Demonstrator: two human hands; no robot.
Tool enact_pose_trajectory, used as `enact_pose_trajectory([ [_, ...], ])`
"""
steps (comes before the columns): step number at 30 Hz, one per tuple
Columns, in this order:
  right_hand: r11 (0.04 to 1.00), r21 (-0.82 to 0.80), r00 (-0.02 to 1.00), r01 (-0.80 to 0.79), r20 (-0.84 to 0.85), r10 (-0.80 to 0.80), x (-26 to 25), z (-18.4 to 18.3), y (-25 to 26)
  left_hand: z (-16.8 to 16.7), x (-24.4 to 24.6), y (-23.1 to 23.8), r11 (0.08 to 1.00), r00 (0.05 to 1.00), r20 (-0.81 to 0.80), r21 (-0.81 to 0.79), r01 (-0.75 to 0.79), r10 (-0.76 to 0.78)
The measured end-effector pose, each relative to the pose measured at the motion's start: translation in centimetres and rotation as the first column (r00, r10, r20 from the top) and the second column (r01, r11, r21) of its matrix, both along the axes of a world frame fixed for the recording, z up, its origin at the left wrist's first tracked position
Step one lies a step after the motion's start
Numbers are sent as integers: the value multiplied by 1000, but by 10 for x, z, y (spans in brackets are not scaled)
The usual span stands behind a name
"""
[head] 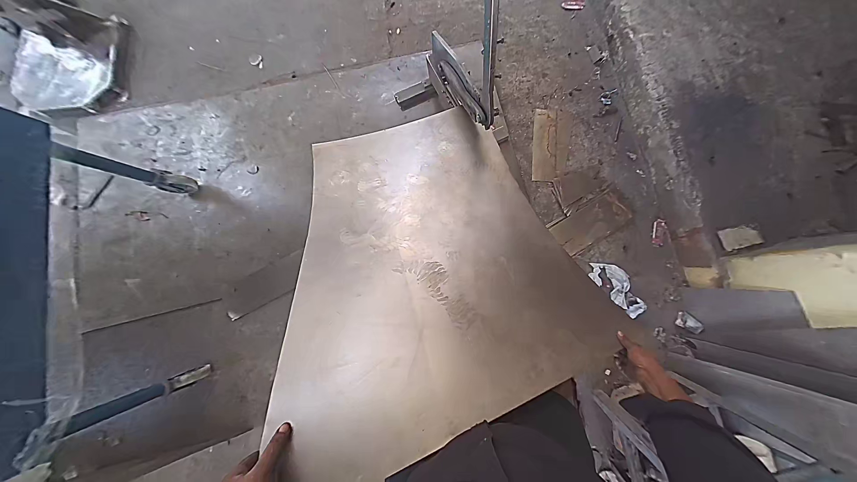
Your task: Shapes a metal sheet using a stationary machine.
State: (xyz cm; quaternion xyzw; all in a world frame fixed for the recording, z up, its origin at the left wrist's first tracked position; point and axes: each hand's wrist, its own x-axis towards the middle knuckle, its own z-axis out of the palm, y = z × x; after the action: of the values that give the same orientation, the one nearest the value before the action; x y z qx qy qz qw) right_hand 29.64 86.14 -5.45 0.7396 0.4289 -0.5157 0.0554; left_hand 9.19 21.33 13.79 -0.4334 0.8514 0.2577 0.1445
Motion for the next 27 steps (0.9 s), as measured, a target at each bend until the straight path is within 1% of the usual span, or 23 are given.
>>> enact_pose_trajectory([
  [2,999,10,999,-37,26,37,-2,1,19,-3,6,16,1000,999,47,-11,-12,12],
  [4,998,-24,997,-60,53,61,4,-3,37,-1,16,30,999,996,82,-30,-19,21],
  [6,998,-45,996,-46,68,49,12,-13,61,1,24,49,998,993,112,-47,-29,34],
  [8,998,-64,996,-26,80,31,26,-24,88,6,38,76,997,987,154,-73,-39,50],
  [10,993,-108,997,-39,66,47,37,-37,122,12,55,110,991,981,178,-120,-56,77],
  [12,986,-154,997,-66,17,70,34,-56,154,15,67,147,981,979,163,-170,-92,120],
  [14,983,-172,998,-58,27,63,45,-58,175,18,80,175,973,977,164,-209,-98,133],
  [17,988,-146,998,-53,31,58,50,-44,221,5,90,211,974,967,229,-220,-59,111],
  [21,991,-92,992,-98,66,104,59,-37,269,-19,108,246,979,954,271,-187,-77,127],
  [24,996,-12,990,-94,101,95,52,-26,300,-55,110,268,987,946,300,-137,-81,119],
  [27,991,83,988,-101,127,90,45,-13,307,-94,105,278,995,936,340,-81,-62,86],
])
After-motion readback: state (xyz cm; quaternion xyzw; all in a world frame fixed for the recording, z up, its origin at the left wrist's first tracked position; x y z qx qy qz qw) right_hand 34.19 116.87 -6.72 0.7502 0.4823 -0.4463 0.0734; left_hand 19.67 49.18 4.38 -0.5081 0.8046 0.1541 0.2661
